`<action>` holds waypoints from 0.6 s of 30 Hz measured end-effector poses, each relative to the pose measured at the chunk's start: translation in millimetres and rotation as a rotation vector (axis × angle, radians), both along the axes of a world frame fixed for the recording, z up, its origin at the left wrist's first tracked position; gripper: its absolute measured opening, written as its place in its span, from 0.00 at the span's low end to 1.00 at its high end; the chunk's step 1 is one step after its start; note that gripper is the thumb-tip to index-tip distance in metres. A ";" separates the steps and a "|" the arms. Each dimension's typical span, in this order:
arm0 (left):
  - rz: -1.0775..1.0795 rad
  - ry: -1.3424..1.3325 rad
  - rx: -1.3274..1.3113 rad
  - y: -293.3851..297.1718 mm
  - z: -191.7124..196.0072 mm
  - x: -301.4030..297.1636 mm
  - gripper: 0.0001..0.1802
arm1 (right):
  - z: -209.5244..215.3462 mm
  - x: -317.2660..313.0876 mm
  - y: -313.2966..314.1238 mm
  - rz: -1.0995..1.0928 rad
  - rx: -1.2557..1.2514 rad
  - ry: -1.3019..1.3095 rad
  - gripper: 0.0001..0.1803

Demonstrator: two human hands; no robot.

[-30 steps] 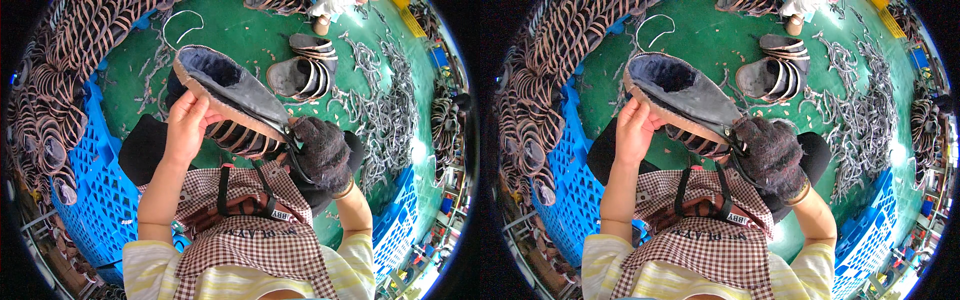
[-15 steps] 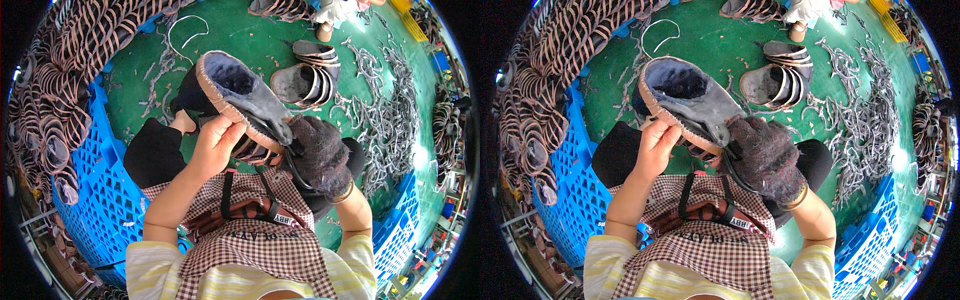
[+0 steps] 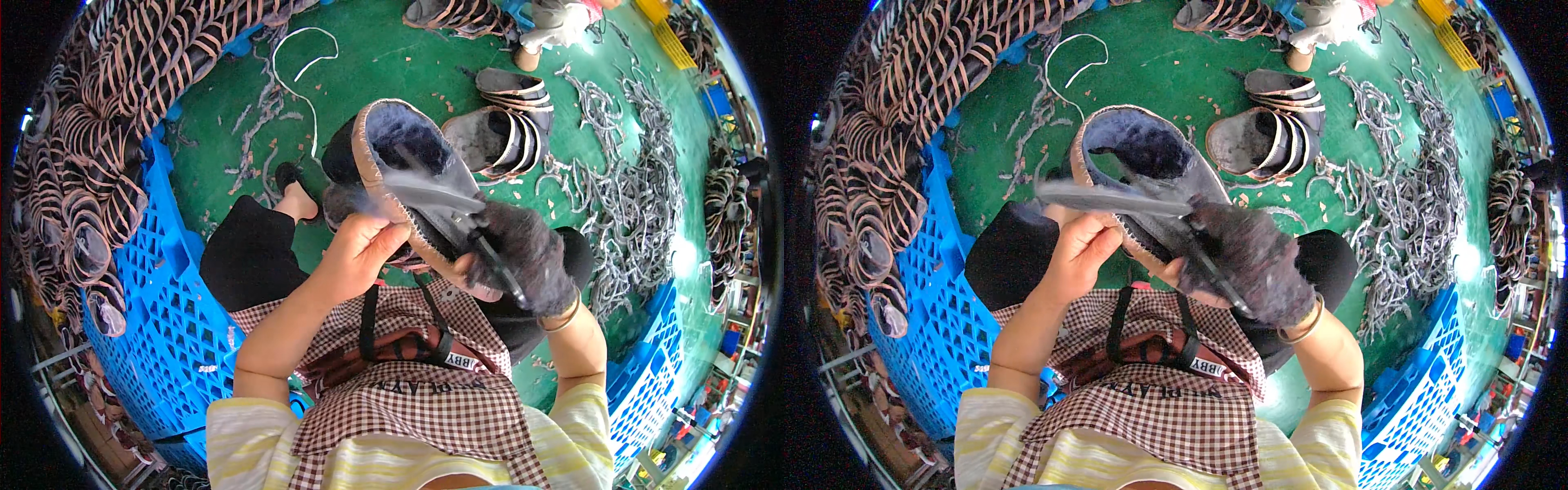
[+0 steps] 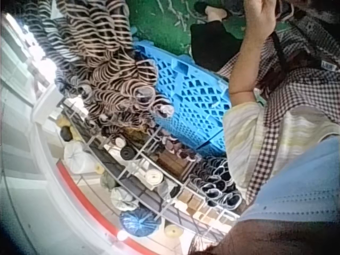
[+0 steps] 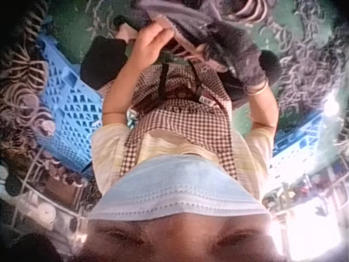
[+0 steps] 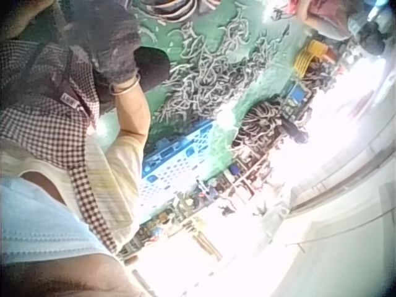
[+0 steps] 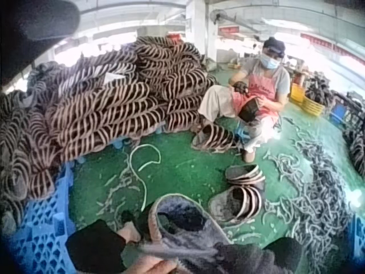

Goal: Trim excess material from slipper uppers using scissors.

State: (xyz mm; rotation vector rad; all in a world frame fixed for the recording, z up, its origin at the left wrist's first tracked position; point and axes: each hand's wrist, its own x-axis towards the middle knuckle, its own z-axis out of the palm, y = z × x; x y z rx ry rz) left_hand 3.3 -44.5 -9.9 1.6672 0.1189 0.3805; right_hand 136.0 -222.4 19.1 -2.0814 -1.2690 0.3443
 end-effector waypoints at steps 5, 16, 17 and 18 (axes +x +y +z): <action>-0.005 0.087 -0.173 -2.8 4.1 0.7 0.07 | 15.1 33.2 6.5 0.100 0.127 -0.353 0.29; -0.071 0.213 -0.158 -4.8 0.2 1.4 0.07 | 34.6 39.1 19.7 0.049 -0.107 -0.297 0.15; -0.050 0.198 -0.151 -2.8 1.4 1.4 0.07 | 19.1 46.9 16.6 -0.044 0.028 -0.230 0.14; -0.050 0.175 -0.150 -1.5 2.7 3.4 0.07 | -17.8 64.7 4.2 -0.286 -0.025 0.074 0.16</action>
